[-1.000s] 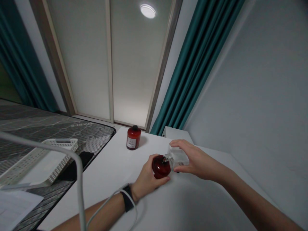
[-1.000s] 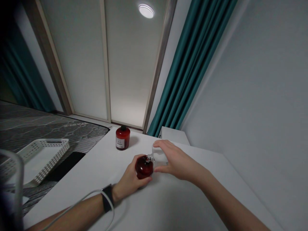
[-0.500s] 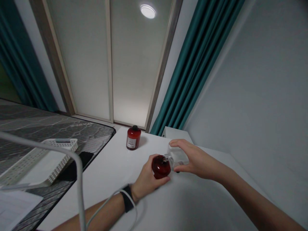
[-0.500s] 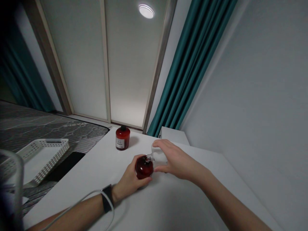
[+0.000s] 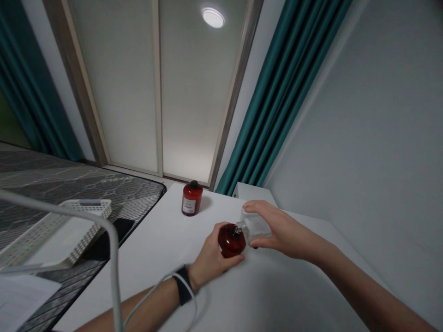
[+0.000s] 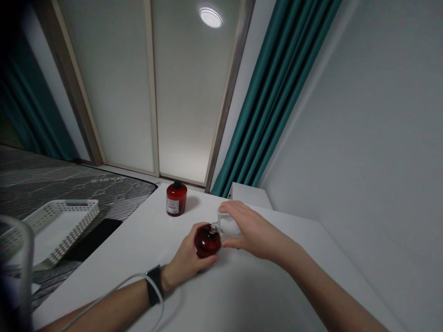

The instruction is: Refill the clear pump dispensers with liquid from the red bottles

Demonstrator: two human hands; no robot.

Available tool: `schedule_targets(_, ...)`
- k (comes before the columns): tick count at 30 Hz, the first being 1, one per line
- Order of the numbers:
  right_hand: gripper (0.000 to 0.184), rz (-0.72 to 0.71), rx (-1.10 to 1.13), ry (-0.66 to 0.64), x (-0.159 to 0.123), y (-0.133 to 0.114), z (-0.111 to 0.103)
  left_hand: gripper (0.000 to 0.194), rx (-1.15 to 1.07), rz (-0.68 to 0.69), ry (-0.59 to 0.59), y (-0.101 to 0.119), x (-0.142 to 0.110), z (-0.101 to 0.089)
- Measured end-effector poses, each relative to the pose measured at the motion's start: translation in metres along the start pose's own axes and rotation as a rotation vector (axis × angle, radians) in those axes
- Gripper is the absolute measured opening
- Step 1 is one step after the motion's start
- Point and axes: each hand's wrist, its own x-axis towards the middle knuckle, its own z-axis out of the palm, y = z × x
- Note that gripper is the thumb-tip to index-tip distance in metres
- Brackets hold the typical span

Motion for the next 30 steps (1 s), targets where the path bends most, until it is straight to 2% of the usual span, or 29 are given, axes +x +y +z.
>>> schedule_targets(30,0.061,-0.061,-0.055,0.03,-0.0031,0.0006,0.0029,0.068,0.014,0.017,0.026,0.0024,-0.0001,0.0009)
